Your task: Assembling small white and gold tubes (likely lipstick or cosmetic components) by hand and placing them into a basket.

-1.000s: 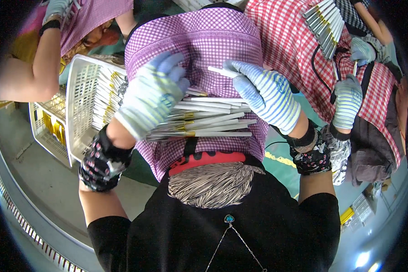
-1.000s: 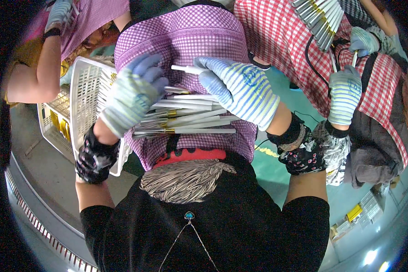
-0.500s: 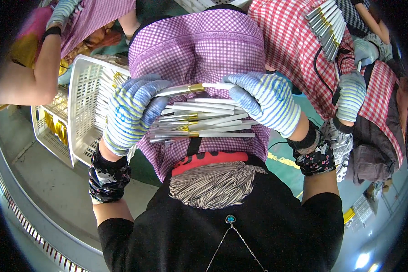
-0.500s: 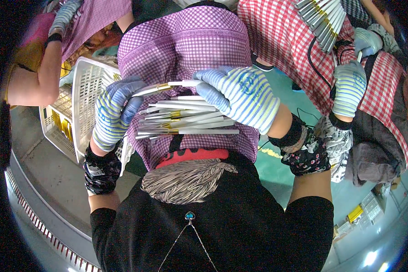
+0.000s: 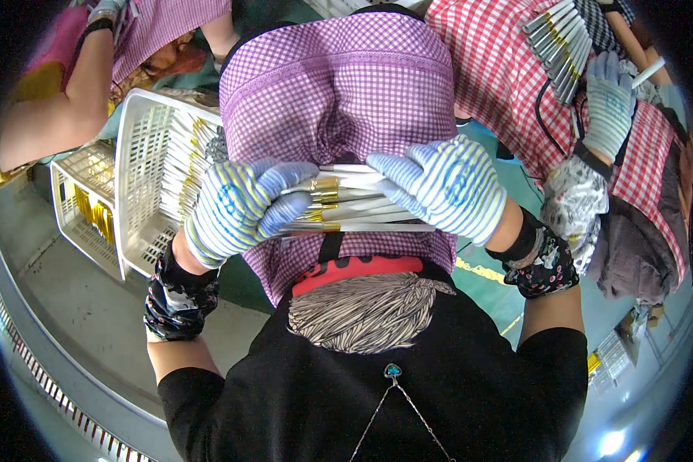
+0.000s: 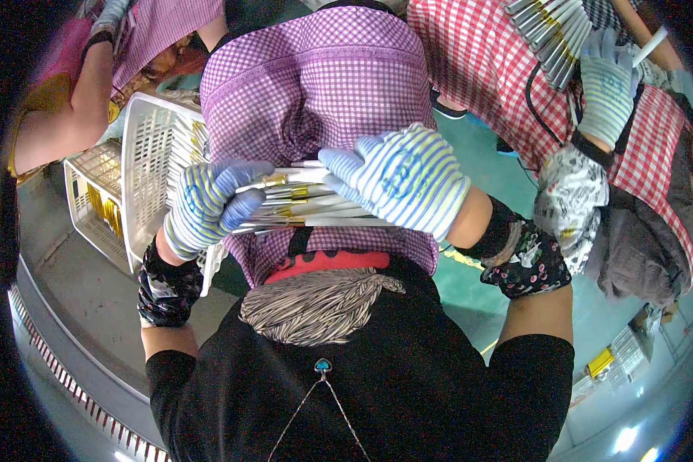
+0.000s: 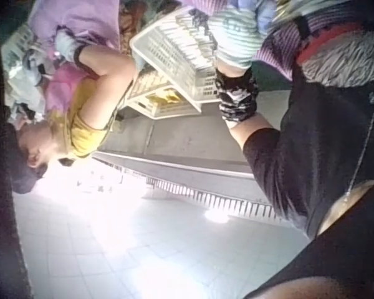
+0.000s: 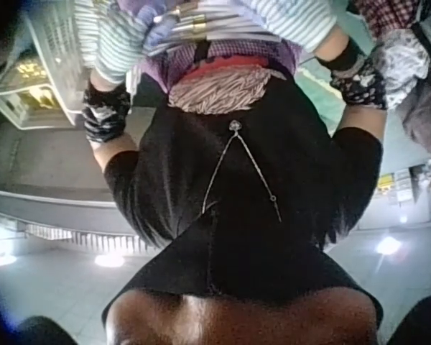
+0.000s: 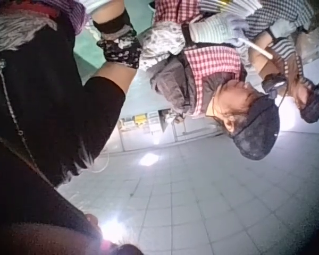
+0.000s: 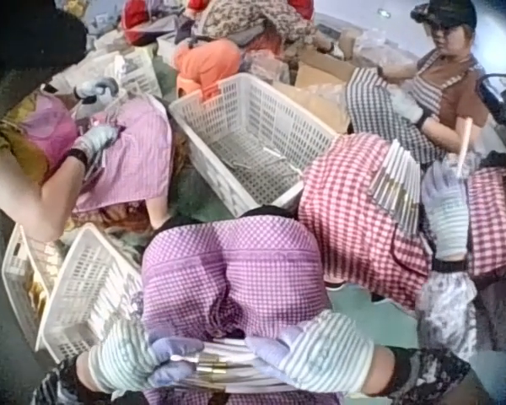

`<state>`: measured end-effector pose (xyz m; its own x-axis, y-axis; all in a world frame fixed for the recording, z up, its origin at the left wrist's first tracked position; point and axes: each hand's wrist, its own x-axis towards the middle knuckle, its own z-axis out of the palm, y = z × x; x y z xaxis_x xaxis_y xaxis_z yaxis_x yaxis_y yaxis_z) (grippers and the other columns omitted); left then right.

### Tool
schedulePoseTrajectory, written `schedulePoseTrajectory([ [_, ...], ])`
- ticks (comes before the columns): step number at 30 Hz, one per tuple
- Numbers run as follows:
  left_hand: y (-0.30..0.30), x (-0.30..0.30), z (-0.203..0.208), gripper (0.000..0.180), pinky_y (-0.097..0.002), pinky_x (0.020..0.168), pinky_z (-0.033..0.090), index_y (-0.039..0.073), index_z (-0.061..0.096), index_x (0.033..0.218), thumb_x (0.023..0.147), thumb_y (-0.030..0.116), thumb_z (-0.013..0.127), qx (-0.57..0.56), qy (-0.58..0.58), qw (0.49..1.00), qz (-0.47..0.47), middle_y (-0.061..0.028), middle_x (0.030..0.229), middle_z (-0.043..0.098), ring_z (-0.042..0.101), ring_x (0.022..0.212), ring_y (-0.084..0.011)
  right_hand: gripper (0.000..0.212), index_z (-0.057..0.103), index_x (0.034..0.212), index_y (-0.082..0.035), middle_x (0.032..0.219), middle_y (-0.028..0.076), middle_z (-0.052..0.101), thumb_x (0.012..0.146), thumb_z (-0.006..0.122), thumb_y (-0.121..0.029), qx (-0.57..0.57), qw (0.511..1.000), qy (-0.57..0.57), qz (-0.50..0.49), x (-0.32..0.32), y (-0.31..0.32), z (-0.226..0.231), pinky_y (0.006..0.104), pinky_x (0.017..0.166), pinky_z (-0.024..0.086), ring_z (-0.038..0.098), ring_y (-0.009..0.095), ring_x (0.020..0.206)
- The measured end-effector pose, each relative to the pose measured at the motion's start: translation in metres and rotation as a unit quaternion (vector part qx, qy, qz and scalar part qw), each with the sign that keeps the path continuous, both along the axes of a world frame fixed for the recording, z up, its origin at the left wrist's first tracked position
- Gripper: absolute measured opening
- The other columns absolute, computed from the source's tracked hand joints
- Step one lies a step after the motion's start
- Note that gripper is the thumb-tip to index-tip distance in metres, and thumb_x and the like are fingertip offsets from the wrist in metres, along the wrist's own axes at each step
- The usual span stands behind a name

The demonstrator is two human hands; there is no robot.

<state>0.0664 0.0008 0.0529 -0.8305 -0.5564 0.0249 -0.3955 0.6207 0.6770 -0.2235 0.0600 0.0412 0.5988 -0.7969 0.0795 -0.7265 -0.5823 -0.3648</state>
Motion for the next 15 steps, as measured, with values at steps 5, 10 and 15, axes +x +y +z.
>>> schedulePoseTrajectory([
  [5, 0.011, -0.009, 0.006, 0.029, -0.0386, 0.049, 0.045, 0.007, 0.07, 0.104, 0.085, 0.028, 0.071, 0.017, 0.002, 1.0, -0.01, -0.0074, 0.069, 0.066, 0.062, 0.053, -0.0264, 0.031, 0.069, 0.109, -0.009, 0.074, 0.007, 0.067, 0.09, 0.064, -0.033, 0.036, 0.996, 0.072, 0.047, 0.003, 0.012, 0.01, 0.0357, 0.052, 0.05, 0.064, 0.021, 0.059],
  [10, 0.022, -0.003, 0.0, 0.033, -0.0362, 0.045, 0.041, 0.008, 0.07, 0.105, 0.082, 0.032, 0.073, -0.057, -0.008, 0.998, -0.032, -0.007, 0.067, 0.064, 0.056, 0.048, -0.0242, 0.03, 0.071, 0.102, -0.006, 0.079, 0.015, 0.07, 0.093, 0.06, -0.033, 0.2, 0.978, -0.051, 0.018, 0.013, 0.015, 0.008, 0.0401, 0.06, 0.054, 0.069, 0.029, 0.068],
  [15, 0.013, -0.004, 0.009, 0.034, -0.0353, 0.045, 0.043, 0.009, 0.069, 0.106, 0.084, 0.035, 0.071, -0.102, -0.052, 0.992, -0.048, -0.0047, 0.068, 0.064, 0.057, 0.049, -0.0225, 0.031, 0.07, 0.108, -0.007, 0.091, 0.017, 0.071, 0.097, 0.056, -0.032, 0.297, 0.946, -0.128, -0.01, 0.015, 0.015, 0.01, 0.0412, 0.068, 0.056, 0.069, 0.034, 0.076],
])
